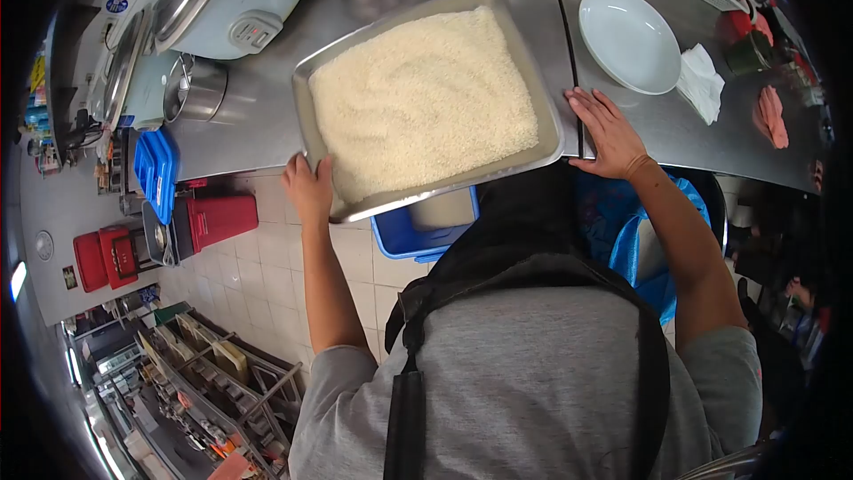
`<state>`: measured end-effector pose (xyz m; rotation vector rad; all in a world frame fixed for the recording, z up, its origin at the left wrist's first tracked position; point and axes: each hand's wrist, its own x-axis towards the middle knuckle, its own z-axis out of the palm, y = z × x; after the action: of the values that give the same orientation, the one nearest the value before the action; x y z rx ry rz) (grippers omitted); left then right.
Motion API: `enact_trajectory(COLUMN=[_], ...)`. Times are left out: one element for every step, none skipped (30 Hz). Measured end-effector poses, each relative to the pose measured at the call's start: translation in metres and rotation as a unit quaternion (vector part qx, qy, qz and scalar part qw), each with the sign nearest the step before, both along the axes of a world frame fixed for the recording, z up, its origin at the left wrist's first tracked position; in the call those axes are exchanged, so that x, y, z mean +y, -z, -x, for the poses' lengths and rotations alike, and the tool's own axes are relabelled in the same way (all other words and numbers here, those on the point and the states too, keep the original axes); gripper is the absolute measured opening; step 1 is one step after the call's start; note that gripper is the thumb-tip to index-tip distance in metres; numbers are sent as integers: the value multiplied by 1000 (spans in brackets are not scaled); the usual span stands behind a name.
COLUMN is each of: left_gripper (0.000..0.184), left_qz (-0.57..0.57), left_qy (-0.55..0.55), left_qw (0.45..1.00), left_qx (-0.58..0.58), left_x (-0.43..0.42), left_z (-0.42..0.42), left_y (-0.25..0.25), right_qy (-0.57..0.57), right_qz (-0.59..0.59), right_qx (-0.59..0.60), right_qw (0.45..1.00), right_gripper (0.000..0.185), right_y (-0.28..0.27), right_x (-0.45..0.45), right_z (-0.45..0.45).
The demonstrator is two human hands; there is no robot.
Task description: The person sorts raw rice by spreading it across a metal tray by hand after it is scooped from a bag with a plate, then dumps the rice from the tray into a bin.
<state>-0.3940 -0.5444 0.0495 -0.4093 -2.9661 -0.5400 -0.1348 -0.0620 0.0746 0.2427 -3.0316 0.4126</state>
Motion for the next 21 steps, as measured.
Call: enact_trajectory(left_gripper=[54,52,47,43,43,43,44,46,47,43,39,36,29,22,16,10,9,9,9,8,7], left_qz=[-23,-47,-231,-405,-447,-485,-491,-497,-503,-512,-520,-529,-539,-549,-557,-546,-534,-528,-521,-513,-510], left_qy=[-26,-53,-91,-124,-167,-209,-226,-242,-259,-282,-305,-328,-342,-355,-367,-385,-401,-431,-460,-489,-502], left_qw=[997,990,951,874,826,768,755,742,727,713,698,682,677,671,665,663,661,660,657,653,646], left_qx=[-62,-122,-183,-236,-301,-362,-371,-380,-388,-388,-386,-384,-366,-350,-334,-338,-342,-317,-292,-267,-263], left_x=[-15,-25,-32,-38,-46,-54,-65,-76,-86,-101,-117,-136,-155,-175,-193,-212,-226,-227,-218,-215,-223], left_z=[-9,-22,-41,-62,-79,-96,-109,-121,-135,-148,-161,-176,-195,-216,-237,-258,-276,-289,-304,-315,-325], left_y=[-6,-10,-13,-15,-19,-23,-23,-19,-14,-7,3,12,21,29,34,37,37,28,8,-3,-2], right_qy=[2,3,5,6,6,5,4,2,-1,0,0,-1,-5,-9,-11,-11,-10,-10,-12,-16,-21], right_qz=[-2,-4,-5,-6,-7,-8,-7,-6,-6,-7,-7,-8,-7,-7,-6,-7,-8,-9,-15,-21,-27], right_qx=[-7,-12,-17,-17,-18,-19,-17,-15,-13,-13,-13,-12,-6,0,4,6,8,10,12,14,16], right_qw=[1000,1000,1000,1000,1000,1000,1000,1000,1000,1000,1000,1000,1000,1000,1000,1000,1000,1000,1000,1000,999], right_gripper=[107,106,106,105,104,103,102,101,99,99,99,98,98,98,97,97,98,98,98,98,98], right_y=[-3,-5,-6,-7,-7,-6,-6,-6,-6,-7,-7,-7,-8,-8,-8,-8,-8,-7,-8,-9,-9], right_x=[-4,-4,-5,-5,-4,-3,-4,-4,-3,-4,-4,-5,-6,-6,-6,-7,-7,-8,-8,-8,-8], right_z=[2,2,3,3,3,2,2,3,3,3,3,4,5,5,4,4,5,5,6,6,7])
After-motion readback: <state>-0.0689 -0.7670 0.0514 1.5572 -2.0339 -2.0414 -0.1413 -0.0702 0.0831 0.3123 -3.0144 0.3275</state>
